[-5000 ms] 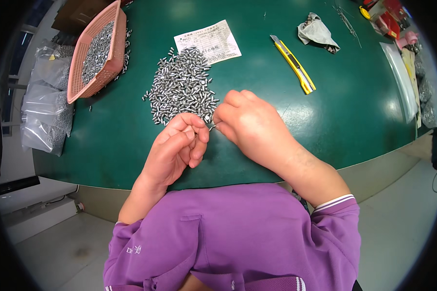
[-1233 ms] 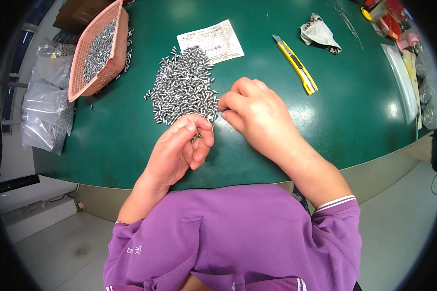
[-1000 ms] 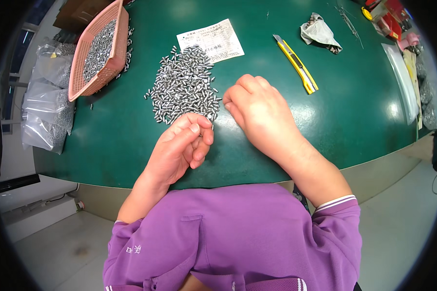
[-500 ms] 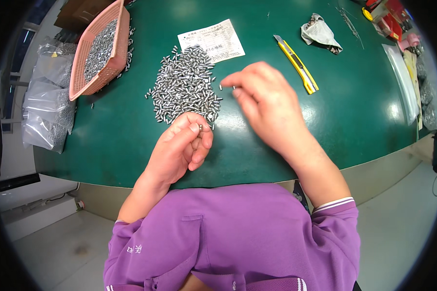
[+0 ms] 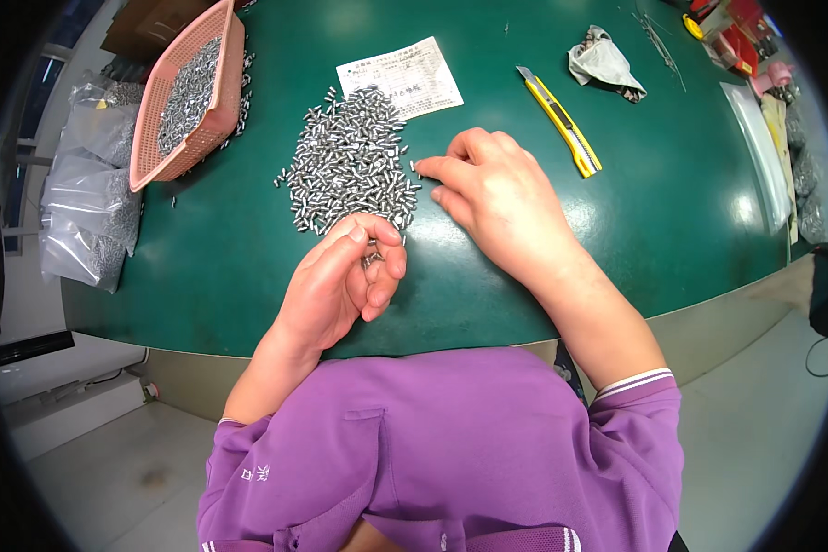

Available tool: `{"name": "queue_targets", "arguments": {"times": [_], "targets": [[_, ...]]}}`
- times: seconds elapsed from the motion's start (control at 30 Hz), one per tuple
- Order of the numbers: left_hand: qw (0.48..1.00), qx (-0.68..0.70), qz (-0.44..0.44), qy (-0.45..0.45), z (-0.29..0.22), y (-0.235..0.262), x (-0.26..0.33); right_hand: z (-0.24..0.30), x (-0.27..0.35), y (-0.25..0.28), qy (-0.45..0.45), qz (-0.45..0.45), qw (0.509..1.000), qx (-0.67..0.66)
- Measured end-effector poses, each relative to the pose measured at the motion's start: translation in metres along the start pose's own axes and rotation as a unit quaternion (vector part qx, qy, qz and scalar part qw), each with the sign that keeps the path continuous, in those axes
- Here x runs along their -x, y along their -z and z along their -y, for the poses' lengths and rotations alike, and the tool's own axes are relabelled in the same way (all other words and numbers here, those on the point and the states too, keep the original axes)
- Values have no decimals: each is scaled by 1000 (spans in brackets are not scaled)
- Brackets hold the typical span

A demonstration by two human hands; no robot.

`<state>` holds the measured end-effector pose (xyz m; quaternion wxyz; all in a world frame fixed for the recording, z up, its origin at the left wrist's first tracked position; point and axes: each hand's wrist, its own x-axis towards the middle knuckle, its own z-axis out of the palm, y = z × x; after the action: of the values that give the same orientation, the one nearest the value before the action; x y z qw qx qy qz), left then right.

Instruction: The person is manually counting and inspecting small metallic components on a workbench.

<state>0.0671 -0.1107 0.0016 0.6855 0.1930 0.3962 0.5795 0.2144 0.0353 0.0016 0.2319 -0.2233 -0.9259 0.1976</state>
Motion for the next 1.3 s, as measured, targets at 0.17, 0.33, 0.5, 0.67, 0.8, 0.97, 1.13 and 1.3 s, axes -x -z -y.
{"name": "queue_targets", "arguments": {"times": [0.17, 0.33, 0.5, 0.67, 0.8, 0.97, 1.13, 1.3], "targets": [[1000, -6, -1, 1, 1, 0, 0, 3, -1, -1, 4, 25, 1000, -4], [999, -21, -21, 12, 0, -3, 0, 1, 0, -8, 5, -10, 999, -51], [998, -50, -28, 3, 3, -3, 0, 13, 1, -5, -47, 42, 943, -327], [997, -58, -32, -32, 5, -5, -1, 18, 1, -7, -8, 70, 918, -390], [998, -51, -27, -27, 5, -1, 0, 18, 1, -3, -13, 56, 922, -383], [999, -19, -25, -14, 1, -2, -1, 6, -1, -1, -78, 6, 970, -232], [1000, -3, -18, -14, 2, -1, -1, 6, 0, -7, -32, -3, 996, -85], [1000, 2, -18, -10, 1, -3, -1, 4, 1, -8, -15, 17, 999, -45]]}}
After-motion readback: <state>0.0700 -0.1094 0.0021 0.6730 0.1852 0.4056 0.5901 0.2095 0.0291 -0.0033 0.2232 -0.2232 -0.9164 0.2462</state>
